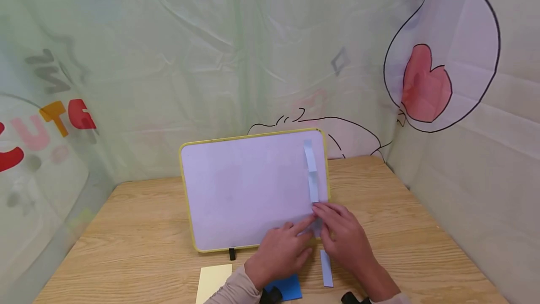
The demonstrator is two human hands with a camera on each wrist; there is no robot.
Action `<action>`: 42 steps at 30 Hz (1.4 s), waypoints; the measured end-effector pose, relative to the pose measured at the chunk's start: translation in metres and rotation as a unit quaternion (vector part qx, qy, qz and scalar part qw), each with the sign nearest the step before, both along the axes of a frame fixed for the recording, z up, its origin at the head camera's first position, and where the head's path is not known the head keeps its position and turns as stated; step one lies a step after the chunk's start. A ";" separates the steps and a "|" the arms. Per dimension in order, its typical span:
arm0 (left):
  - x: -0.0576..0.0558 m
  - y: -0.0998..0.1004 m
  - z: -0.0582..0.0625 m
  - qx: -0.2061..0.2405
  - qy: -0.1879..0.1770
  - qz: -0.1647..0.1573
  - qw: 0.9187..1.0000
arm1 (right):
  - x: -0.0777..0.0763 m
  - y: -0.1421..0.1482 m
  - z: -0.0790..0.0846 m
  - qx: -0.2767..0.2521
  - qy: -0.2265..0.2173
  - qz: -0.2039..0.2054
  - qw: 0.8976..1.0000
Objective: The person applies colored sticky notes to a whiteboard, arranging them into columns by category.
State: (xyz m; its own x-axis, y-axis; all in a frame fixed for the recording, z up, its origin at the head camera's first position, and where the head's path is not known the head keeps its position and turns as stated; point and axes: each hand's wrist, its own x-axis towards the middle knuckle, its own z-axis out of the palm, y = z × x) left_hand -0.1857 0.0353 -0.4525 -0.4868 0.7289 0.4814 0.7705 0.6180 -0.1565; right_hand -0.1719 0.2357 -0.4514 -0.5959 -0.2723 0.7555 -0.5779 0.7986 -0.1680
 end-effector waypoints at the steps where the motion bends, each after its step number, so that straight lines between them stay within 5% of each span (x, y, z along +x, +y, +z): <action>1: 0.000 -0.001 0.000 0.003 -0.004 -0.002 1.000 | 0.001 0.000 0.000 0.009 0.004 -0.009 1.000; 7: -0.002 -0.002 -0.002 0.012 -0.011 -0.009 1.000 | 0.005 -0.001 0.004 0.053 0.061 -0.044 0.996; 11: -0.002 -0.002 -0.002 0.014 -0.013 -0.009 1.000 | 0.004 -0.008 0.006 0.051 0.084 -0.015 0.995; 16: -0.001 -0.002 -0.001 -0.001 -0.021 0.001 1.000 | -0.002 -0.013 0.003 0.052 0.081 0.027 0.995; 23: 0.004 0.001 -0.001 -0.008 0.010 0.016 1.000 | 0.000 -0.010 0.000 0.062 0.071 0.021 0.995; 27: 0.007 0.003 0.000 -0.010 -0.003 0.022 1.000 | 0.001 -0.008 0.001 0.065 0.070 0.019 0.995; 32: 0.008 0.003 0.002 -0.015 -0.026 0.031 0.999 | 0.003 -0.007 0.001 0.069 0.059 -0.010 0.996; 42: 0.007 0.001 0.000 -0.020 -0.007 0.035 0.999 | 0.005 -0.006 0.001 0.057 0.040 -0.070 0.995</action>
